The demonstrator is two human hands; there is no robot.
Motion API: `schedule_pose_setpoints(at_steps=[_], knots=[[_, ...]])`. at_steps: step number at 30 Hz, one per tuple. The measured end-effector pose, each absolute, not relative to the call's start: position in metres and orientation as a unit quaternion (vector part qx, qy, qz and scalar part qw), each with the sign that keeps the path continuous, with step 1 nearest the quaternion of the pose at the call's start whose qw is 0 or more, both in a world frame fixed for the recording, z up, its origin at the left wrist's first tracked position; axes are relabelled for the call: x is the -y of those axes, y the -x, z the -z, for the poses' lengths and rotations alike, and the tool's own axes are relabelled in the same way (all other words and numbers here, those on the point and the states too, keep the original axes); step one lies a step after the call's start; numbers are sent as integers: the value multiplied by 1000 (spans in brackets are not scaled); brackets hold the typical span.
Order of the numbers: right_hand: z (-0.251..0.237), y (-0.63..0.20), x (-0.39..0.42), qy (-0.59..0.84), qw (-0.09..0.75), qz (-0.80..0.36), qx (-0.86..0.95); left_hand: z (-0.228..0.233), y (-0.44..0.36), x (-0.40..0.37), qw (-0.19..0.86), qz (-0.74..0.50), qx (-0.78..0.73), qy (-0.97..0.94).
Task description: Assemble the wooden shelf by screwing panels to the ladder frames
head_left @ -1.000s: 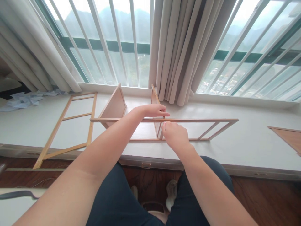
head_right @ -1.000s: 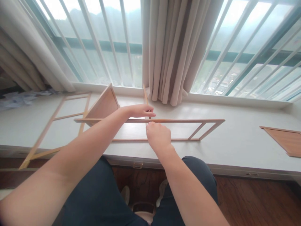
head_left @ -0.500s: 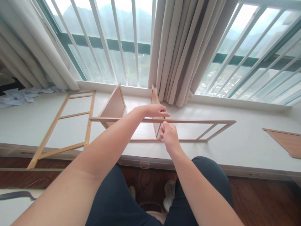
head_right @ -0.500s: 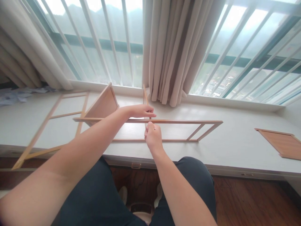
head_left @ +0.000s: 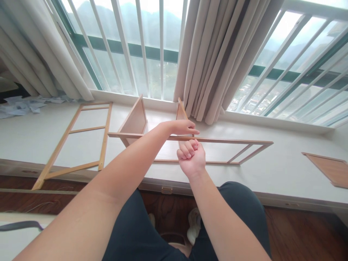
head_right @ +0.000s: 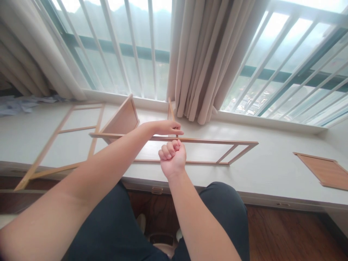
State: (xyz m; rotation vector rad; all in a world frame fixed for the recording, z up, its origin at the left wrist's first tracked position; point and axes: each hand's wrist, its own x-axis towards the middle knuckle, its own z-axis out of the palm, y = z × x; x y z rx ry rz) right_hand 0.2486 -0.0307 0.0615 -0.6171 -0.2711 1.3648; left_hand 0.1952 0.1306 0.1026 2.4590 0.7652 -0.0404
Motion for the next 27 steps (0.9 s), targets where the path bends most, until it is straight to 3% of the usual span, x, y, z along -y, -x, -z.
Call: schedule_pose_setpoints(at_steps=[13, 19, 27], knots=[[-52, -254, 40, 291, 684, -646, 173, -102, -195, -129, 280, 10, -281, -918], [-43, -268, 46, 319, 622, -682, 216, -102, -195, -130, 276, 7, -277, -920], [-24, -290, 52, 442, 614, -567, 327, -108, -193, -125, 275, 16, -289, -917]])
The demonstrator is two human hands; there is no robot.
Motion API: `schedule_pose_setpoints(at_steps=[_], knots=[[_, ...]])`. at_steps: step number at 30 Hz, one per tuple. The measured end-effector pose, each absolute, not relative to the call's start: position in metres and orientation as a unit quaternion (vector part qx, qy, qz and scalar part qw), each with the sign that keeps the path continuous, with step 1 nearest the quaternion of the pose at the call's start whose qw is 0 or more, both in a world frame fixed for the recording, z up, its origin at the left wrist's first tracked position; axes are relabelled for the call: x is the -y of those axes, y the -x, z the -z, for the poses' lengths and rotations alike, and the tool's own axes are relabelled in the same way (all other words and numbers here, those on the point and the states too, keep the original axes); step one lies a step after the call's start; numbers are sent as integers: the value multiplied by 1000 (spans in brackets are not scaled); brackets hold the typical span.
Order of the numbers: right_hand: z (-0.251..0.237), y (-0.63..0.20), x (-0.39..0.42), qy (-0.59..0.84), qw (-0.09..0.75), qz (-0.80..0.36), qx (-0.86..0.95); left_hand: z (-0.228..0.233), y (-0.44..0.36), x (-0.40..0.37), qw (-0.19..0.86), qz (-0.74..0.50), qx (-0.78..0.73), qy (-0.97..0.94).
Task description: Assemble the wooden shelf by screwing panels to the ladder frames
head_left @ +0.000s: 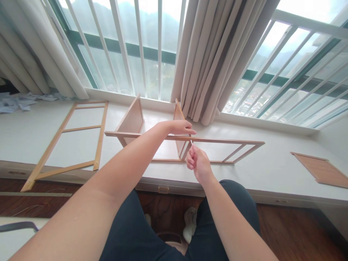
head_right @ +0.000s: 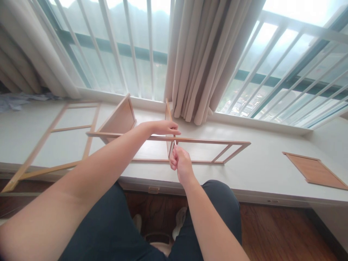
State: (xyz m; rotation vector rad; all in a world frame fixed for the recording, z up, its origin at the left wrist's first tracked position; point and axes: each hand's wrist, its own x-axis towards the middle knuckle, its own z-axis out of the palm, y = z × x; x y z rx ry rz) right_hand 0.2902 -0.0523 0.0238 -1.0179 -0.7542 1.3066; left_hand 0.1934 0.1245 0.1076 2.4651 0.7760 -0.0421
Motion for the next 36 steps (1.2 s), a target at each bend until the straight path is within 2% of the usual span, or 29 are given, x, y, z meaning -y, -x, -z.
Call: schedule_pose_setpoints(at_steps=[6, 14, 18, 26, 30, 36], knots=[[-14, -310, 55, 533, 599, -423, 423, -105, -194, -127, 285, 19, -290, -913], [-4, -311, 64, 566, 590, -305, 488, -100, -195, -133, 283, 21, -287, -915], [-8, -311, 67, 589, 561, -204, 545, -98, -196, -135, 279, 27, -300, -912], [-6, -313, 66, 529, 595, -72, 600, -102, -196, -131, 285, 22, -298, -911], [-6, -318, 69, 536, 581, -43, 611, -102, -197, -130, 288, 17, -299, -909], [-7, -325, 69, 583, 531, -112, 605, -100, -196, -132, 283, 9, -297, -912]])
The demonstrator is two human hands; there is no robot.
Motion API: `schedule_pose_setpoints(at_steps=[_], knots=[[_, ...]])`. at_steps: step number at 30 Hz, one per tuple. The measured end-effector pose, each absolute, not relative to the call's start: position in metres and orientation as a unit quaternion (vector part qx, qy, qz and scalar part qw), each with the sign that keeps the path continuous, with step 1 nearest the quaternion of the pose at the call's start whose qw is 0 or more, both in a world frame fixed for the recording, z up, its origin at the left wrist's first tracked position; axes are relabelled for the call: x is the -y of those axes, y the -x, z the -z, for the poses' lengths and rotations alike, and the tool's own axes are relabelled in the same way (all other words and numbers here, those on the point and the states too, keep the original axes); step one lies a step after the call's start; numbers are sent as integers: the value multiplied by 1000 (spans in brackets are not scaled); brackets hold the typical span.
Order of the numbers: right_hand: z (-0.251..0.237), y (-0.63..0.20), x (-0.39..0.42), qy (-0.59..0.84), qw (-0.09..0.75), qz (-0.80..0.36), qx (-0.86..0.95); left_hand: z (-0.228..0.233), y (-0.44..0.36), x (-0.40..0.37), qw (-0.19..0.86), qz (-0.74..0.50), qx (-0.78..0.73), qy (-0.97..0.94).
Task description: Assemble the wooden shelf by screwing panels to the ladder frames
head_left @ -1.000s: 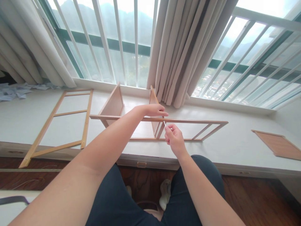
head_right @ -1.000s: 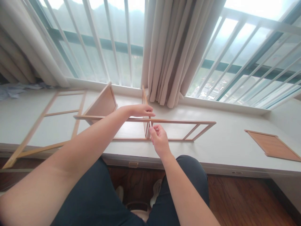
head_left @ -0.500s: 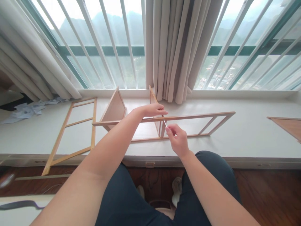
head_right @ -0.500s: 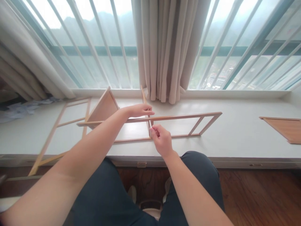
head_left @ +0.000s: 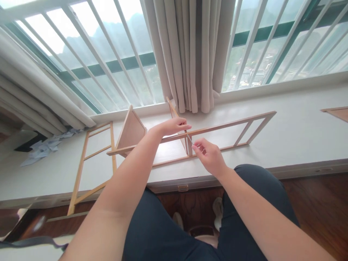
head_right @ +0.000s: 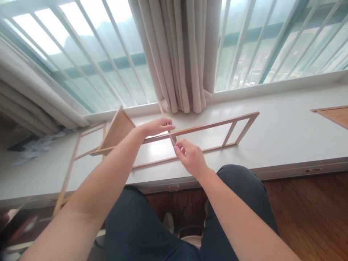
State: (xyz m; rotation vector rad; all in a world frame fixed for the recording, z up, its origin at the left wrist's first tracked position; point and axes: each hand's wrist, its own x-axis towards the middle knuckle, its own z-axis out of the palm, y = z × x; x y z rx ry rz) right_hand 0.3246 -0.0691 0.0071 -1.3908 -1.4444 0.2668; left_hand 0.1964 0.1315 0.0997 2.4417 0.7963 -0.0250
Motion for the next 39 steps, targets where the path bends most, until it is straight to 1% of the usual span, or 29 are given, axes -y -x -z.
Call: schedule_pose_setpoints(at_steps=[6, 12, 15, 19, 22, 26, 29, 31, 34, 39], knots=[[-1, -323, 68, 588, 535, -154, 587, -99, -194, -133, 278, -12, -281, -918], [6, -324, 66, 590, 535, -182, 577, -99, -191, -144, 286, -85, -283, -911], [7, -325, 64, 590, 537, -193, 571, -101, -191, -146, 292, -78, -289, -908], [5, -326, 61, 589, 537, -210, 566, -111, -191, -143, 277, -67, -294, -912], [2, -328, 62, 584, 544, -225, 559, -127, -191, -139, 274, -81, -295, -912], [-3, -331, 64, 573, 560, -224, 555, -152, -187, -115, 288, -157, -292, -899], [-8, -332, 67, 562, 572, -222, 555, -158, -179, -77, 336, -243, -292, -862], [-12, -333, 69, 554, 580, -221, 555, -149, -171, -45, 365, -291, -308, -829], [-14, -332, 72, 547, 586, -214, 559, -117, -161, -2, 407, -341, -359, -767], [-12, -327, 79, 538, 557, -203, 599, -61, -161, 38, 497, -359, -485, -623]])
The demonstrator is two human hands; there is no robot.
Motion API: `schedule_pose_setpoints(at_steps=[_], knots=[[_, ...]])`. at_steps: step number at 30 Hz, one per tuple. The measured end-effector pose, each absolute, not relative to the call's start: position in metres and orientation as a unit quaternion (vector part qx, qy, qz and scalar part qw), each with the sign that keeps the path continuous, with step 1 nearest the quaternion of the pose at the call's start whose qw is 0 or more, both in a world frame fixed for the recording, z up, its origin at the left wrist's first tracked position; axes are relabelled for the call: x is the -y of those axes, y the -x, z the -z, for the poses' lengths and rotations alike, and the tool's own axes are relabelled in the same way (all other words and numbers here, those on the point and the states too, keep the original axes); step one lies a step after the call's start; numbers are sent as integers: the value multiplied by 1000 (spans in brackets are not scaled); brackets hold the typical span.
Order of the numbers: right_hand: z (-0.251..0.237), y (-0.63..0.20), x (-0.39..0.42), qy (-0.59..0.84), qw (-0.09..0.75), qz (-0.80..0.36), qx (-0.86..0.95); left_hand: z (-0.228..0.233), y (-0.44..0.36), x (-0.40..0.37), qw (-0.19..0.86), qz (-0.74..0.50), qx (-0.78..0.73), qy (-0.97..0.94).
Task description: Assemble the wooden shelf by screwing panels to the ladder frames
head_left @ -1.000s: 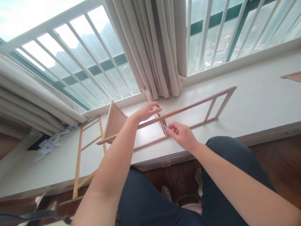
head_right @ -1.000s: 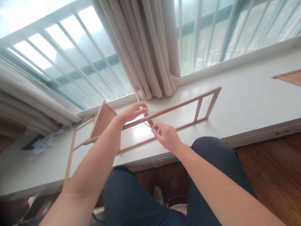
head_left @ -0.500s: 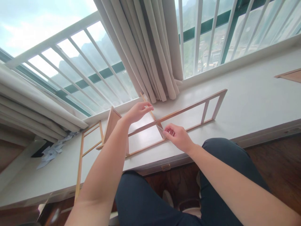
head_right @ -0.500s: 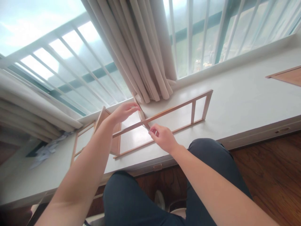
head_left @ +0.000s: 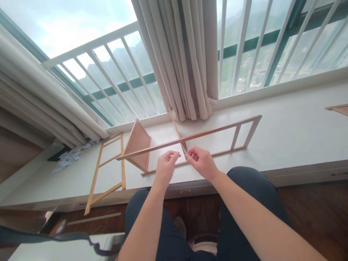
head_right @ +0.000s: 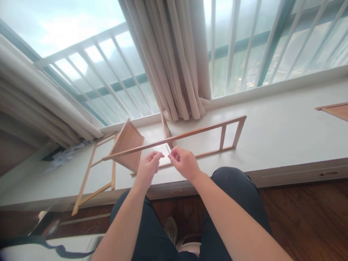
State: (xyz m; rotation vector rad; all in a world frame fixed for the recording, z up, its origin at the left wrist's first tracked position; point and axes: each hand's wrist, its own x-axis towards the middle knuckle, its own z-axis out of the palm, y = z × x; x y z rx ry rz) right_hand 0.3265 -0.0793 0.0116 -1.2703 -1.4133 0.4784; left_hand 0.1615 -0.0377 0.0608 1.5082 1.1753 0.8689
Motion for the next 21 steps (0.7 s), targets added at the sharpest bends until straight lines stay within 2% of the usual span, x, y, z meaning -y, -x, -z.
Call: schedule_pose_setpoints(at_steps=[8, 15, 21], knots=[[-9, -322, 80, 545, 503, -126, 659, -43, -181, 38, 694, -364, -417, -460], [-6, -325, 82, 534, 512, -82, 667, -50, -184, 30, 759, -348, -380, -397], [-14, -324, 89, 501, 581, -68, 638, -62, -192, 33, 774, -346, -355, -395]])
